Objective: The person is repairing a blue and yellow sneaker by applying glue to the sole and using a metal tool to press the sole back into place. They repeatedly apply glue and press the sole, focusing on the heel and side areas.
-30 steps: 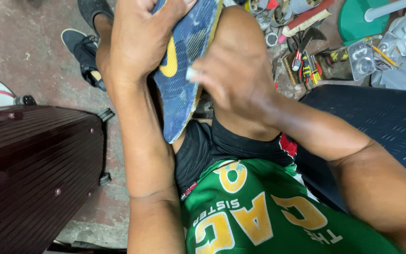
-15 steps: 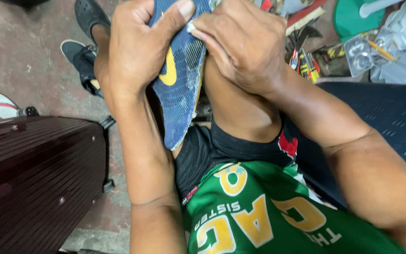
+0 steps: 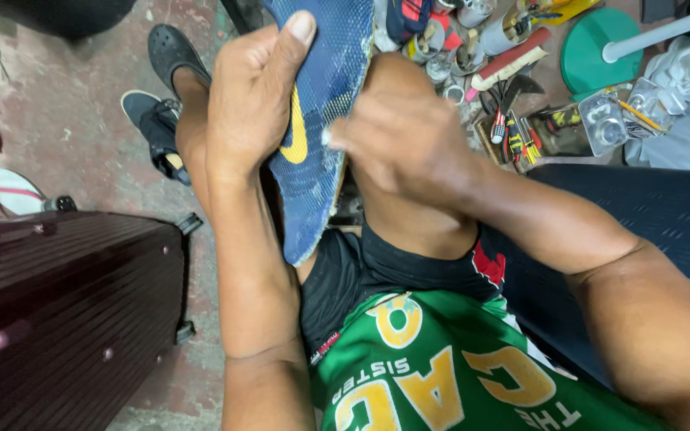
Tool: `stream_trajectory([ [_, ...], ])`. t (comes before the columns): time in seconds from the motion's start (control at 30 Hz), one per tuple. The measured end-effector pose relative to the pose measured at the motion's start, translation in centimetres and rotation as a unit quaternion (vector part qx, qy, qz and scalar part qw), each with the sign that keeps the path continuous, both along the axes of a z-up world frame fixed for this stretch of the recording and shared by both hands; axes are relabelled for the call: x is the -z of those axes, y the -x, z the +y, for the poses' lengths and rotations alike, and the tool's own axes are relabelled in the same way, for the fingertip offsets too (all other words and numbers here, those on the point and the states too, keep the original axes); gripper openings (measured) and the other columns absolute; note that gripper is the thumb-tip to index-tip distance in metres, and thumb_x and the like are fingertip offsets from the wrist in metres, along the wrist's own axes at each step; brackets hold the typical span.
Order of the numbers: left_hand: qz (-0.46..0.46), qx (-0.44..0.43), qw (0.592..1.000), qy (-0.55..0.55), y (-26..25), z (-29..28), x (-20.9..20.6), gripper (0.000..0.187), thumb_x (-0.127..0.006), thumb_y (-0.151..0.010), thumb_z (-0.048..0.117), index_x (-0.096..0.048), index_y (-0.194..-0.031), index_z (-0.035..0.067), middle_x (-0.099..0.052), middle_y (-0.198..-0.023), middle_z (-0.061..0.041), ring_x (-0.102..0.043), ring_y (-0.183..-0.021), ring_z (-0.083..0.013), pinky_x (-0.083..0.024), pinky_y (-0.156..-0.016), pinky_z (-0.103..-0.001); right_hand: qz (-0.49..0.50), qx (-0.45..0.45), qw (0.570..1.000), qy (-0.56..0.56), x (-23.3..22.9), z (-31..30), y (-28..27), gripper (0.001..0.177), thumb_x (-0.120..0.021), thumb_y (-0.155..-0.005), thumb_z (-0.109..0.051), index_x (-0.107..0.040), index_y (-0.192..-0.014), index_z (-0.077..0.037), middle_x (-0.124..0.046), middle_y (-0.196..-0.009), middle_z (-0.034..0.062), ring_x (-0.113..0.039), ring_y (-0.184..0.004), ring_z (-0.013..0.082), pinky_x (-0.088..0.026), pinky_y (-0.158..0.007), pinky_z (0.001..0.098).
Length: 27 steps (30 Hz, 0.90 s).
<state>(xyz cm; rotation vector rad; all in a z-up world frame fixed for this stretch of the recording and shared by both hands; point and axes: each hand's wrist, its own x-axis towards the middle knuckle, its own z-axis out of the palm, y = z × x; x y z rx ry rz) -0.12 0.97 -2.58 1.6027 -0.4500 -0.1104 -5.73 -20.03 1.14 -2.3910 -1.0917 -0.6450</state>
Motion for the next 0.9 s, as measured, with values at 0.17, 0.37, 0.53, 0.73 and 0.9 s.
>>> stream_trajectory([
  [0.17,0.027,-0.011,0.998,-0.057,0.6,-0.2,0.1,0.050,-0.054,-0.114,0.042,-0.071,-0.096,-0.001,-0.061,-0.075,0.002,-0.051,-0.071,-0.0045,-0.045,-0.064,-0.027,0.005,0.084,0.996,-0.030,1.1,-1.6,-0.1,0.012,-0.077,-0.099,-0.004,-0.072,-0.110,-0.005,-0.066,-0.097,0.0093,-0.067,-0.086,0.0268,-0.053,-0.072,0.0384],
  [0.37,-0.012,-0.032,0.997,-0.065,0.5,0.1,-0.2,0.050,-0.054,-0.113,0.044,-0.072,-0.096,0.000,-0.063,-0.073,0.002,-0.053,-0.069,-0.0052,-0.045,-0.062,-0.027,0.074,0.018,0.995,-0.060,-0.7,0.2,0.3,0.013,-0.082,-0.099,-0.009,-0.073,-0.107,-0.004,-0.065,-0.092,0.0098,-0.066,-0.077,0.0251,-0.052,-0.066,0.0367],
  [0.53,0.011,-0.034,0.997,-0.064,1.3,-0.1,-0.1,0.051,-0.055,-0.111,0.045,-0.072,-0.092,0.001,-0.064,-0.072,0.001,-0.053,-0.068,-0.0043,-0.044,-0.060,-0.026,0.153,0.099,0.965,-0.191,-1.7,-1.5,-1.2,0.004,-0.075,-0.101,0.001,-0.073,-0.103,-0.001,-0.070,-0.086,0.0084,-0.066,-0.070,0.0233,-0.049,-0.063,0.0355],
  [0.73,0.027,-0.027,0.999,-0.030,0.5,0.1,-0.4,0.050,-0.055,-0.111,0.045,-0.073,-0.096,0.001,-0.065,-0.075,0.003,-0.054,-0.069,-0.0032,-0.045,-0.062,-0.026,0.085,0.017,0.993,-0.079,0.6,-2.2,-1.1,0.011,-0.082,-0.102,-0.006,-0.071,-0.104,-0.004,-0.066,-0.092,0.0092,-0.068,-0.083,0.0243,-0.053,-0.073,0.0338],
  [0.9,0.013,-0.024,0.998,-0.057,0.4,-0.1,-0.1,0.049,-0.056,-0.111,0.044,-0.075,-0.097,0.001,-0.066,-0.075,0.003,-0.055,-0.069,-0.0028,-0.047,-0.063,-0.025,0.046,0.054,0.994,-0.082,0.4,-1.5,-0.2,0.010,-0.080,-0.103,-0.004,-0.071,-0.107,-0.004,-0.067,-0.095,0.0095,-0.068,-0.083,0.0267,-0.053,-0.072,0.0359],
])
